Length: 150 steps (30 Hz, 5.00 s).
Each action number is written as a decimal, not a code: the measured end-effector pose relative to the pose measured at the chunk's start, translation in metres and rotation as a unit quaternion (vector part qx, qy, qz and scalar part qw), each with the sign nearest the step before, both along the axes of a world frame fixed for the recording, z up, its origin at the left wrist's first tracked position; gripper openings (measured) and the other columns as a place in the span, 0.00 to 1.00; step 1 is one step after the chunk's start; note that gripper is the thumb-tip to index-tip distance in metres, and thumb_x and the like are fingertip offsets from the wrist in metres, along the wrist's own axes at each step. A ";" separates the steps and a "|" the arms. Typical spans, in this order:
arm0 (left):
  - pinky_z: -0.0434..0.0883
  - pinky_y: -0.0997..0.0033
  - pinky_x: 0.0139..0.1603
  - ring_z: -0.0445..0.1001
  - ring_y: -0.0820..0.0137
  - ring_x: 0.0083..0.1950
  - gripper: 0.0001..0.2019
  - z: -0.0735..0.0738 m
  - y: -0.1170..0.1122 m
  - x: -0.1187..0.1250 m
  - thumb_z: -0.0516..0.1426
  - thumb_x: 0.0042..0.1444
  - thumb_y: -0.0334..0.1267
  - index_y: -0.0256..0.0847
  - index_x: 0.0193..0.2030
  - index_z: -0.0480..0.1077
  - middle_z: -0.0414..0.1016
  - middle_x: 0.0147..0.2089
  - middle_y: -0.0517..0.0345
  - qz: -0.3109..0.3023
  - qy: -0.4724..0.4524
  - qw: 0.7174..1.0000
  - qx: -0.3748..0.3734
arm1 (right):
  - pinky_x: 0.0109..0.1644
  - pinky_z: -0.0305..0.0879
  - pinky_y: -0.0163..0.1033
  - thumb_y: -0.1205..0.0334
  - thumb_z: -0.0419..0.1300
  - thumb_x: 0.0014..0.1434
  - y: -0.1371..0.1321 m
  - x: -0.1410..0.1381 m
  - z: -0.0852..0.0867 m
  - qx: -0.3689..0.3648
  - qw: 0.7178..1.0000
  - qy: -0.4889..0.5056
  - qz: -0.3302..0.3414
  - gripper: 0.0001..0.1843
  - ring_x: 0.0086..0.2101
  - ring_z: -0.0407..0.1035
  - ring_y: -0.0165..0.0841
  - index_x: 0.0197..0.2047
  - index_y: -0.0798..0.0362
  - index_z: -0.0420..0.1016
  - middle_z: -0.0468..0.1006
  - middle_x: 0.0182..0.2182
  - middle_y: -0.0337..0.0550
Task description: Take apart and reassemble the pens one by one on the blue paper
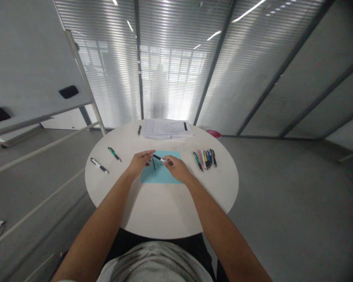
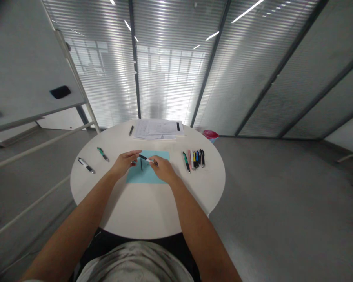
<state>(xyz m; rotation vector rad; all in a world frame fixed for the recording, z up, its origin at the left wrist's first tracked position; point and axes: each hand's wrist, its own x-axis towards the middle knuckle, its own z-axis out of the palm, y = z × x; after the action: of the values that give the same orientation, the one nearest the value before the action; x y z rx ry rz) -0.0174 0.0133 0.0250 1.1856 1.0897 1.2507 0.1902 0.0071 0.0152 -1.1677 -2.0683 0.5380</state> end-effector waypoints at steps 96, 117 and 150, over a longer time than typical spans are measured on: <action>0.65 0.56 0.49 0.71 0.53 0.51 0.15 0.000 -0.020 0.029 0.48 0.59 0.38 0.39 0.40 0.75 0.77 0.45 0.41 0.074 0.673 0.735 0.041 | 0.41 0.59 0.36 0.64 0.55 0.55 0.004 0.005 0.001 -0.015 0.977 -0.079 -0.197 0.07 0.37 0.70 0.34 0.37 0.48 0.73 0.79 0.35 0.38; 0.67 0.59 0.47 0.74 0.52 0.49 0.15 0.002 -0.015 0.023 0.51 0.54 0.40 0.37 0.39 0.77 0.79 0.43 0.38 0.036 0.670 0.742 0.017 | 0.39 0.58 0.35 0.62 0.55 0.57 0.002 0.001 -0.001 -0.022 0.976 -0.102 -0.191 0.08 0.37 0.70 0.34 0.39 0.48 0.74 0.79 0.35 0.39; 0.70 0.66 0.42 0.77 0.55 0.44 0.17 0.000 -0.009 0.014 0.54 0.52 0.43 0.33 0.38 0.77 0.79 0.41 0.35 -0.030 0.655 0.755 0.005 | 0.38 0.56 0.35 0.63 0.55 0.57 0.004 0.004 -0.002 -0.036 0.979 -0.085 -0.180 0.08 0.34 0.69 0.33 0.38 0.49 0.74 0.78 0.34 0.38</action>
<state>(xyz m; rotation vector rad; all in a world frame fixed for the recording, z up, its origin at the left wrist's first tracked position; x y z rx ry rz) -0.0034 0.0039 0.0247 2.1527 1.9661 0.1677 0.1944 0.0107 0.0134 -1.6353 -1.9230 0.3499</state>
